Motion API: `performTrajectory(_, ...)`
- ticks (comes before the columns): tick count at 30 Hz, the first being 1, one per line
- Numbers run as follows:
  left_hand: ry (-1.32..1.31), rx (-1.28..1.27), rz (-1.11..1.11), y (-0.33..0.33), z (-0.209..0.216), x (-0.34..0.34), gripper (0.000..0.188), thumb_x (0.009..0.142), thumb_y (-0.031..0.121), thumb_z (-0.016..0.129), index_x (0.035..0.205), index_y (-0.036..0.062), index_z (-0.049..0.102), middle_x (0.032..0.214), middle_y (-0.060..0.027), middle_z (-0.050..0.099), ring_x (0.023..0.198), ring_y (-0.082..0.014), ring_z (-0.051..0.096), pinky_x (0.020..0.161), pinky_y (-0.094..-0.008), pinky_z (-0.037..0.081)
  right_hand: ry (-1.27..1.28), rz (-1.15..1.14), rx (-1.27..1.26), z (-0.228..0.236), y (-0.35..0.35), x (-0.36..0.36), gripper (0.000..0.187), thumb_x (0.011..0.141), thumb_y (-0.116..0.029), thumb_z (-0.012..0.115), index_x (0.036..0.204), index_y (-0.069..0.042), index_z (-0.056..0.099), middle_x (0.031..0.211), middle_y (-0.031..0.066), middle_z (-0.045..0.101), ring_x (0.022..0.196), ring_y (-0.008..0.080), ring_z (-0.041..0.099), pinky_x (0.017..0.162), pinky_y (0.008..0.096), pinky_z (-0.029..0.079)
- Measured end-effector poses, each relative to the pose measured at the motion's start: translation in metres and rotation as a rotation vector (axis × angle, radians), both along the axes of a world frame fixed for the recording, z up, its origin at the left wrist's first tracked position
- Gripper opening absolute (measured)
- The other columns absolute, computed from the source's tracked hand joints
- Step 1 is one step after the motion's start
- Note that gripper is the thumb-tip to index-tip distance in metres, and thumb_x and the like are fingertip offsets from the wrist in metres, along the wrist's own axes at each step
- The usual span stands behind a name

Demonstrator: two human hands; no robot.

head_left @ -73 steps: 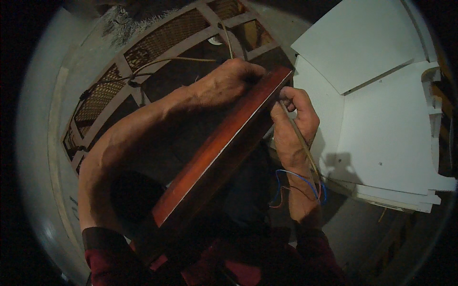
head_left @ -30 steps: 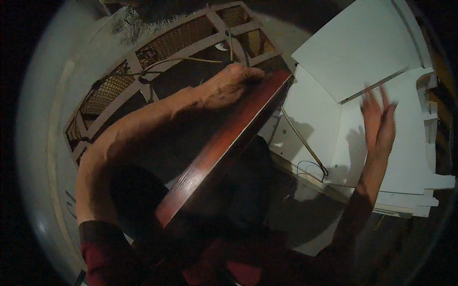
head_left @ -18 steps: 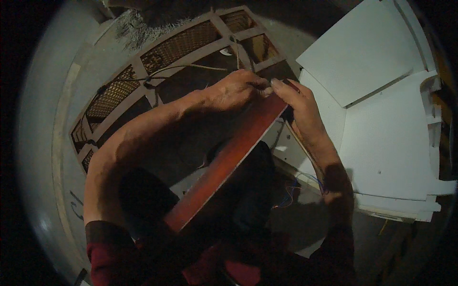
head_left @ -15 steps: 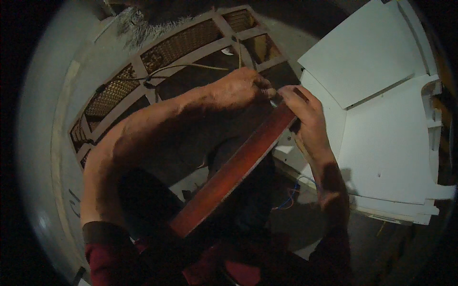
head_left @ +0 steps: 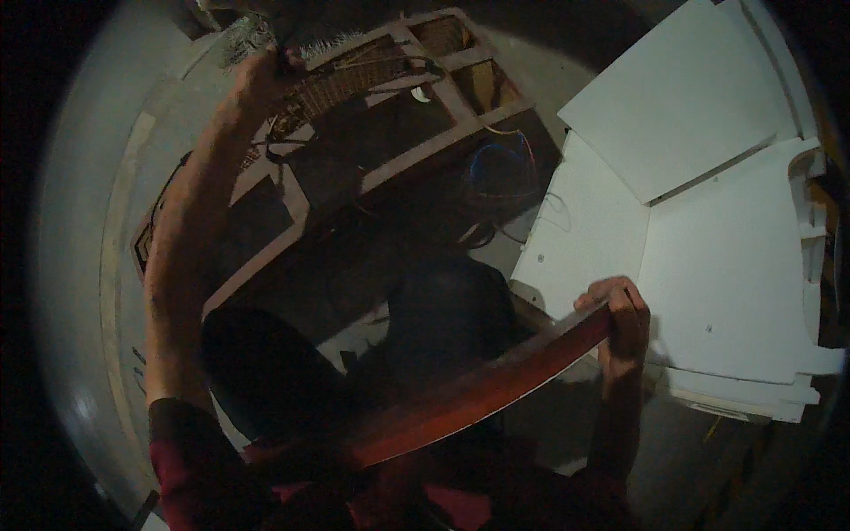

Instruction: The person sits on the floor and assembles a wooden frame by inserting wires through holes in the frame and securing them. They handle the frame and wires with their hands, adjusting and positioning components throughout the process.

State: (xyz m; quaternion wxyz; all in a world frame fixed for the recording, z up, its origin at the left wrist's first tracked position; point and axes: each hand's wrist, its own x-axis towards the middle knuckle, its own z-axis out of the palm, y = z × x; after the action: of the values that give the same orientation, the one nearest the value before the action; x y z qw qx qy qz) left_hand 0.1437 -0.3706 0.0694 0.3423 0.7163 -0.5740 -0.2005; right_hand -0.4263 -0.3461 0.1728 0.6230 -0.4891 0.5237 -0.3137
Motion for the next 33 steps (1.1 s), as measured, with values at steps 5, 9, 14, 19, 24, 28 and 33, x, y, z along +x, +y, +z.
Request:
performTrajectory(5, -0.691, 0.049, -0.137, 0.001, 0.008, -0.011, 0.031, 0.094, 0.026, 0.064, 0.109, -0.0016, 0.064, 0.081, -0.0133, 0.066, 0.068, -0.0281, 0.063, 0.062, -0.041, 0.051, 0.744, 0.212, -0.423, -0.014, 0.012, -0.019, 0.039, 0.097, -0.04, 0.054, 0.088, -0.002, 0.058, 0.076, 0.0055, 0.055, 0.069, 0.0193, 0.057, 0.067, 0.0335, 0.049)
performTrajectory(9, 0.233, 0.093, 0.088, 0.057, 0.079, -0.11, 0.028, 0.092, 0.019, 0.065, 0.112, 0.0001, 0.065, 0.089, -0.0132, 0.067, 0.078, -0.0249, 0.064, 0.07, -0.0386, 0.053, 0.618, 0.183, 0.045, -0.029, -0.002, -0.026, 0.031, 0.099, -0.032, 0.053, 0.09, -0.003, 0.057, 0.077, 0.003, 0.057, 0.07, 0.0141, 0.056, 0.066, 0.029, 0.047)
performTrajectory(14, 0.571, 1.029, -0.954, 0.17, 0.141, -0.191, 0.086, 0.092, 0.056, 0.061, 0.15, 0.0001, 0.031, 0.147, -0.0217, 0.044, 0.136, -0.0388, 0.043, 0.113, -0.0458, 0.034, 0.117, 0.317, 0.247, -0.04, -0.009, -0.044, 0.021, 0.098, -0.022, 0.054, 0.099, -0.001, 0.058, 0.085, 0.0026, 0.06, 0.076, 0.0123, 0.056, 0.069, 0.028, 0.048)
performTrajectory(19, 0.072, 0.543, -0.856, 0.16, 0.168, -0.19, 0.065, 0.092, 0.04, 0.062, 0.139, 0.0004, 0.042, 0.139, -0.0201, 0.05, 0.127, -0.0372, 0.049, 0.106, -0.0443, 0.04, 0.044, 0.015, 0.227, -0.061, 0.014, -0.063, 0.025, 0.098, -0.023, 0.058, 0.108, 0.0, 0.06, 0.098, 0.0044, 0.063, 0.089, 0.0158, 0.061, 0.081, 0.0304, 0.05)
performTrajectory(24, -0.587, -0.088, -0.624, 0.125, 0.221, -0.186, 0.044, 0.092, 0.025, 0.063, 0.127, 0.0006, 0.052, 0.13, -0.0185, 0.056, 0.118, -0.0355, 0.056, 0.098, -0.0429, 0.047, -0.194, -0.296, 0.271, -0.074, 0.037, -0.063, 0.044, 0.1, -0.043, 0.055, 0.12, -0.003, 0.058, 0.11, 0.0072, 0.064, 0.098, 0.0204, 0.062, 0.085, 0.0377, 0.053)
performTrajectory(28, -0.757, -0.299, -0.43, 0.113, 0.23, -0.174, 0.028, 0.092, 0.012, 0.064, 0.118, 0.0008, 0.061, 0.123, -0.0173, 0.06, 0.11, -0.0342, 0.062, 0.092, -0.0417, 0.052, -0.182, -0.558, 0.237, -0.069, 0.049, -0.075, 0.051, 0.1, -0.049, 0.053, 0.124, -0.004, 0.055, 0.113, 0.0089, 0.063, 0.098, 0.0222, 0.061, 0.083, 0.0388, 0.052)
performTrajectory(33, -0.432, -0.256, -0.236, 0.112, 0.192, -0.167, 0.016, 0.088, -0.005, 0.059, 0.101, -0.0001, 0.067, 0.114, -0.0156, 0.063, 0.096, -0.0311, 0.067, 0.079, -0.0368, 0.056, -0.038, -0.803, 0.065, -0.079, 0.06, -0.12, 0.06, 0.099, -0.056, 0.05, 0.132, -0.006, 0.051, 0.12, 0.0106, 0.062, 0.098, 0.0251, 0.059, 0.079, 0.0402, 0.05)
